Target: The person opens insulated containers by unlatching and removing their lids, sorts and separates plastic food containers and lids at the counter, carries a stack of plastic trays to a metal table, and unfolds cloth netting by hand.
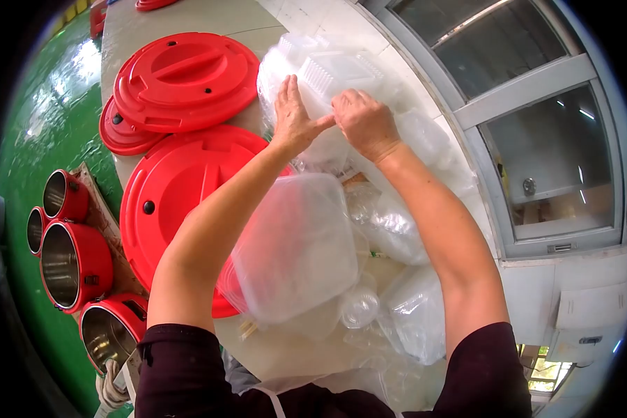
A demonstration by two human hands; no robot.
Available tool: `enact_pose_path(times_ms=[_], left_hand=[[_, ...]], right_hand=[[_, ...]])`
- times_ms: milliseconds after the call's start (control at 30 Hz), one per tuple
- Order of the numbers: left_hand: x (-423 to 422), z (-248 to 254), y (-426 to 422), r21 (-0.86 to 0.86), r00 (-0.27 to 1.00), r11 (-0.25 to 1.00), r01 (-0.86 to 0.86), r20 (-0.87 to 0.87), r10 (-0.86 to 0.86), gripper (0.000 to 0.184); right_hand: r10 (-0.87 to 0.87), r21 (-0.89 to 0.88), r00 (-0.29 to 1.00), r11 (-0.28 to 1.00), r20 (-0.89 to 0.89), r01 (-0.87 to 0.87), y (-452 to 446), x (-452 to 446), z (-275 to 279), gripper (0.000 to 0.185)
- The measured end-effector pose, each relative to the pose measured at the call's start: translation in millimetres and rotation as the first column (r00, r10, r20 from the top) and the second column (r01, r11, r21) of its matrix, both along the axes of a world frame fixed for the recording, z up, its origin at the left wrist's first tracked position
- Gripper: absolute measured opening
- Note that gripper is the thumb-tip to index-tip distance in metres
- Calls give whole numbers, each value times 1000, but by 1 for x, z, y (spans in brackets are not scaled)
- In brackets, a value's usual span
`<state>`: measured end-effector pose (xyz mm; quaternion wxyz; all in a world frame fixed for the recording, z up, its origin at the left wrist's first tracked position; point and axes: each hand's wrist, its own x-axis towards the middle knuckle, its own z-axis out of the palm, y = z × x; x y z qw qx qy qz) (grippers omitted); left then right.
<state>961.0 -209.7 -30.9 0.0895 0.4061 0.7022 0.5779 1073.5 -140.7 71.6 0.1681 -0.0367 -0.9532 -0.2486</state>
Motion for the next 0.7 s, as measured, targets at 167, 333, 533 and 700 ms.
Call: enact_pose_path(times_ms=[167,333,533,700], left_hand=[[5,16,-5,-27,1000,1000,10,-6,-10,105],[12,28,-5,6,1000,1000,-5,-26,5,89],[32,37,-5,162,979,977,-142,-121,162,68],[42,68,-1,305,903,928,-215,-301,308,60]], right_hand=[[1,138,1000,990,-24,2,8,-5,18,5],[19,-51,997,998,-77,-23,22,-4,38,5],[-25,-334,981,942,-193,-41,28,-5,62,10],[-171,-540,970,840,-173,52,33,0,81,11]])
